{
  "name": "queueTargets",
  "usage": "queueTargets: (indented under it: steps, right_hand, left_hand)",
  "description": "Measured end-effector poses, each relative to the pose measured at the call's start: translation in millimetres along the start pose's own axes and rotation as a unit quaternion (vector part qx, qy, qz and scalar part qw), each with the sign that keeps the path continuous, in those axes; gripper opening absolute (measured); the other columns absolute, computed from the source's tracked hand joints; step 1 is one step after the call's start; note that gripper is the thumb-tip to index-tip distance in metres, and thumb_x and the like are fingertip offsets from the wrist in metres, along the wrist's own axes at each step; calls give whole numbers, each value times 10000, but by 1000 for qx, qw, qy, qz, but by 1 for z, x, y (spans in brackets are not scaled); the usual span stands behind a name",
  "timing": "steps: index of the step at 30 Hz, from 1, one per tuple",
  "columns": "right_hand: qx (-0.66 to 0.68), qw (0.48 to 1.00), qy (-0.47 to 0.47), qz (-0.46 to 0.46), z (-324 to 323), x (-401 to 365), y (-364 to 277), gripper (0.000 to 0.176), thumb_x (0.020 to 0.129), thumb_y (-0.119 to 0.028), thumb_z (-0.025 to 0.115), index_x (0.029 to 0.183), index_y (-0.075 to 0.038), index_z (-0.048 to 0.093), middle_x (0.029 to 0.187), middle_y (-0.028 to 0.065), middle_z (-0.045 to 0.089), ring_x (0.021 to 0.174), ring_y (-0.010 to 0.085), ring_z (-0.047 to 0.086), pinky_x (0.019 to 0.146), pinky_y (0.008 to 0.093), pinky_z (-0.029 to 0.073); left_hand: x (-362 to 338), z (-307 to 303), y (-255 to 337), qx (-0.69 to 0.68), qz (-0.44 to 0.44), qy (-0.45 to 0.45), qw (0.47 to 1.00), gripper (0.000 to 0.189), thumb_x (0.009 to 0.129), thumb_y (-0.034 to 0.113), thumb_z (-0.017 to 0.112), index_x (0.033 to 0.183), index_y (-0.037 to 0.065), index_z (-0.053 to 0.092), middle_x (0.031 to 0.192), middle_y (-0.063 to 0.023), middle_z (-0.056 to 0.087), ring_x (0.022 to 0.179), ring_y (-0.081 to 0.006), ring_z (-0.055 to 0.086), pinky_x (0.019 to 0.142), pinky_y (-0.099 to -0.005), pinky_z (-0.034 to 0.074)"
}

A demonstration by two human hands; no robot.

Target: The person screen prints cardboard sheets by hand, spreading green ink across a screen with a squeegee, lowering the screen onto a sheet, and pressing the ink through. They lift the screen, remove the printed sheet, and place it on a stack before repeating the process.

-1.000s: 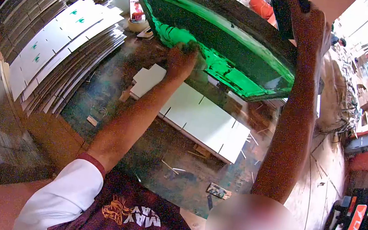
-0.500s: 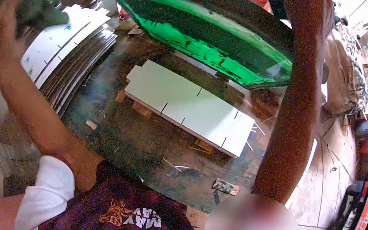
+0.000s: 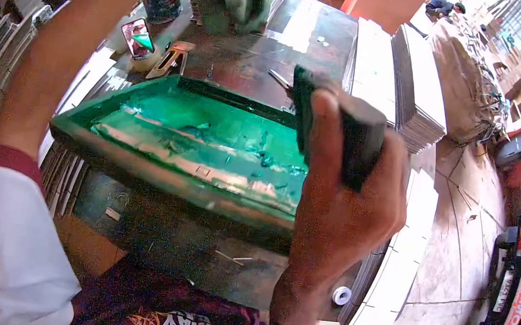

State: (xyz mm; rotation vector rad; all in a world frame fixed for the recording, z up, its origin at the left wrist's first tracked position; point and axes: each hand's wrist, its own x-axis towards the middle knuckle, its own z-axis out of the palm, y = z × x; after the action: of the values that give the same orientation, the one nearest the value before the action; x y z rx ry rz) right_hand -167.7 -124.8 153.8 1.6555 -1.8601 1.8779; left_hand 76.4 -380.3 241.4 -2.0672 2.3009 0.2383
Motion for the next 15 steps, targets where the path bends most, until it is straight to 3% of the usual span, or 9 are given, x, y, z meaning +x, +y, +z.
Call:
queueTargets:
  steps: [1, 2, 3, 6, 8, 10, 12, 14, 15]
  right_hand:
    - [15, 1000, 3, 11, -2, -4, 2, 341, 827, -313, 875, 862, -30, 687, 741, 107, 670, 637, 180, 605, 626, 345, 502]
    - [31, 999, -4, 38, -4, -8, 1, 328, 802, -266, 899, 872, -31, 680, 768, 106, 678, 669, 196, 622, 647, 344, 505]
    - [29, 999, -4, 38, -5, -10, 2, 328, 802, -266, 899, 872, -31, 680, 768, 106, 678, 669, 196, 622, 647, 344, 505]
    - [8, 1000, -13, 8, -5, -12, 5, 324, 781, -246, 915, 866, -39, 680, 783, 94, 684, 693, 210, 632, 663, 343, 509]
    - [11, 1000, -16, 18, -4, -12, 1, 325, 782, -246, 915, 868, -38, 680, 780, 93, 685, 693, 199, 630, 664, 341, 509]
    - [14, 999, -19, 29, -4, -12, -2, 326, 782, -246, 915, 870, -37, 680, 777, 91, 685, 693, 188, 628, 664, 339, 509]
    - [4, 999, -35, 32, -5, -10, -3, 308, 890, -264, 825, 1028, 3, 757, 876, 36, 738, 762, 69, 628, 686, 245, 519]
    - [19, 998, -40, 42, -4, -5, -10, 315, 889, -271, 827, 1026, 4, 760, 871, 37, 739, 761, 72, 631, 685, 249, 522]
    - [32, 997, -40, 53, -3, -3, -13, 321, 887, -278, 828, 1024, 5, 763, 866, 38, 740, 761, 74, 635, 684, 252, 525]
  left_hand:
    - [7, 29, 12, -79, 7, 34, 996, 537, 835, 333, 773, 1258, 11, 693, 1295, -162, 678, 1115, -261, 667, 930, -450, 544]
    - [42, 55, 8, -101, 15, 14, 995, 579, 779, 405, 800, 1172, -14, 732, 1177, -188, 722, 1068, -296, 689, 911, -431, 544]
    - [55, 70, 14, -35, 18, 37, 999, 520, 785, 383, 787, 1106, -26, 757, 1130, -204, 730, 1011, -318, 700, 885, -409, 543]
    - [94, 108, 13, -81, 8, 28, 996, 546, 801, 412, 790, 1102, -41, 753, 1158, -206, 722, 978, -329, 700, 875, -402, 538]
    - [127, 129, 2, -121, 55, 73, 988, 656, 839, 497, 771, 1158, -73, 714, 1081, -212, 723, 916, -306, 692, 804, -409, 548]
    - [104, 121, 8, -163, 56, 57, 983, 710, 855, 551, 747, 1180, -77, 692, 1023, -209, 712, 885, -291, 686, 764, -401, 550]
    - [97, 113, 5, -177, 83, 23, 981, 812, 869, 662, 698, 1220, -69, 640, 904, -191, 666, 814, -240, 662, 658, -371, 542]
    - [68, 84, 7, -144, 109, 54, 982, 724, 950, 591, 639, 1246, -70, 626, 1012, -188, 683, 863, -248, 669, 736, -365, 560]
    - [62, 67, 3, -105, 123, 47, 986, 686, 950, 569, 638, 1248, -49, 649, 1180, -213, 651, 1056, -300, 624, 877, -408, 513]
